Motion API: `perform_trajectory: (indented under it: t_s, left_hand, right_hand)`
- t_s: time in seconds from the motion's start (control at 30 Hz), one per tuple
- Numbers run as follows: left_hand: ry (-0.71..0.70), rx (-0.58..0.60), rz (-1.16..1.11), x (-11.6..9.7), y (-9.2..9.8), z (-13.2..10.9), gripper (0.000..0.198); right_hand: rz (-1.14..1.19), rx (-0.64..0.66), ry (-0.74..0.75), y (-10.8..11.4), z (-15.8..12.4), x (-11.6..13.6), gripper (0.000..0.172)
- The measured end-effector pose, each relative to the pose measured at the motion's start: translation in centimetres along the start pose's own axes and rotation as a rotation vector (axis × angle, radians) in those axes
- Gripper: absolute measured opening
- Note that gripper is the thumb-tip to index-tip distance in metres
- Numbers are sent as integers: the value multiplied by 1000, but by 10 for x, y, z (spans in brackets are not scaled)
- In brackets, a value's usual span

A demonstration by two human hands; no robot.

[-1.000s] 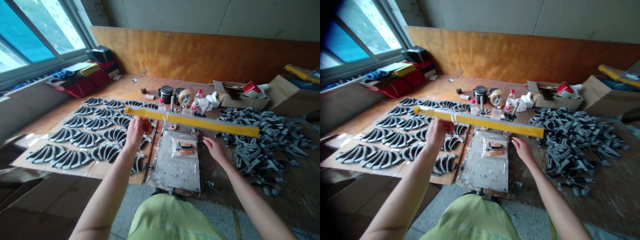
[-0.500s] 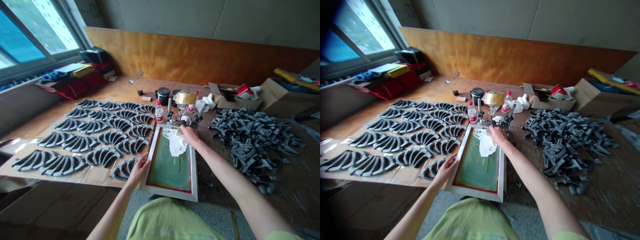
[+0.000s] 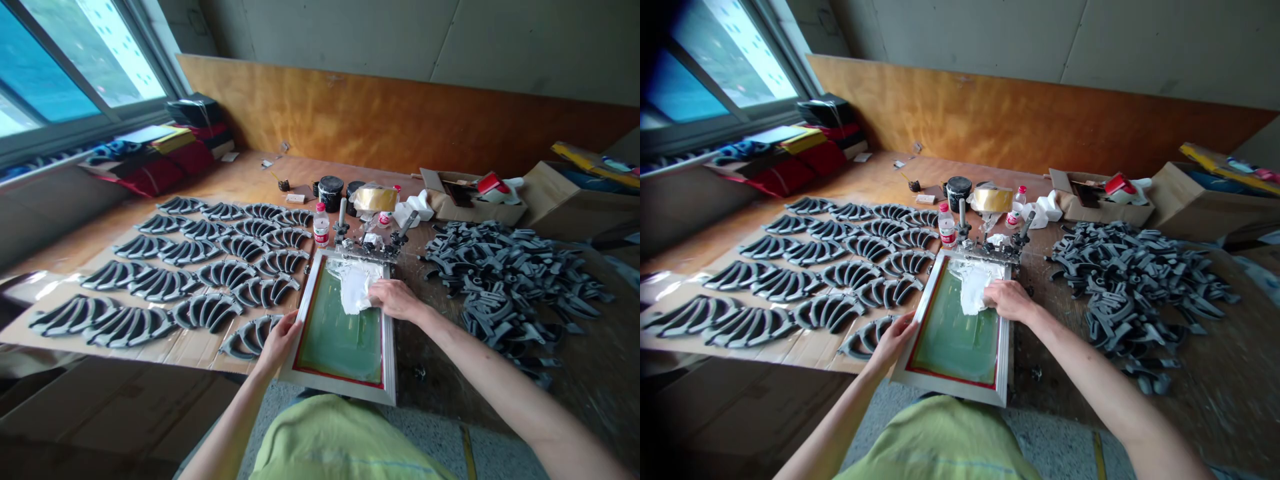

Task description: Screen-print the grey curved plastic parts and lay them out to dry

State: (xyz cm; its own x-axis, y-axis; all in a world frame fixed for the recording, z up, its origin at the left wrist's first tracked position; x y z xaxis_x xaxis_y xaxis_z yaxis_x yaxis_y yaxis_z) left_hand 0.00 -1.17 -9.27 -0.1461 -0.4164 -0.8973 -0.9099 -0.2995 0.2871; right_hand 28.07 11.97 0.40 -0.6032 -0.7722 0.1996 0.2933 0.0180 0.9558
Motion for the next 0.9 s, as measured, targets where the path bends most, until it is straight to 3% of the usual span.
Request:
perform_trajectory:
  t_s: [0.17, 0.27, 0.37, 0.43, 0.53, 0.63, 0.7, 0.83, 0.9]
  left_hand:
    - [2, 2, 3, -1, 1, -1, 67]
    - [3, 5, 1, -3, 3, -2, 66]
    - [27, 9, -18, -8, 4, -5, 67]
    - [39, 17, -37, -13, 5, -6, 69]
    - [55, 42, -63, -25, 9, -11, 75]
    - [58, 52, -85, -48, 17, -17, 78]
    - [31, 44, -115, -70, 24, -20, 73]
    - [-52, -12, -219, -121, 29, -14, 64]
    - [-139, -17, -314, -150, 26, -5, 62]
  right_hand:
    - [-98, -199, -83, -19, 4, 11, 27]
    - [-79, -206, -14, -30, -17, 26, 32]
    - [10, -194, -2, -23, -24, 24, 31]
    - [52, -221, -71, -12, -9, 11, 32]
    - [51, -257, -232, -1, 30, -15, 53]
    - [-30, -230, -343, 9, 62, -36, 68]
    - [-105, -288, -390, 23, 65, -50, 70]
    - [-159, -577, -517, 52, 24, -83, 53]
    - [-140, -610, -580, 46, -6, -94, 41]
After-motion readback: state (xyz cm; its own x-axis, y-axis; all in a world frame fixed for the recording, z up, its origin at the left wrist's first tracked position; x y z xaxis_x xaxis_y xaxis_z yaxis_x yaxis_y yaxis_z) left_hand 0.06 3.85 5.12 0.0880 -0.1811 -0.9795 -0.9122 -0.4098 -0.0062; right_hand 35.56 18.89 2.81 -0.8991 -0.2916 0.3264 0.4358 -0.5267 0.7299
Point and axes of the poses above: each hand's wrist, its own z-axis towards the middle knuckle, its own y-axis out of the back of the hand, x = y × z, the point moved 4 cm from there along z, towards the middle knuckle, and after that the axes turned 11 degrees about -x, right-handed, at the moved point
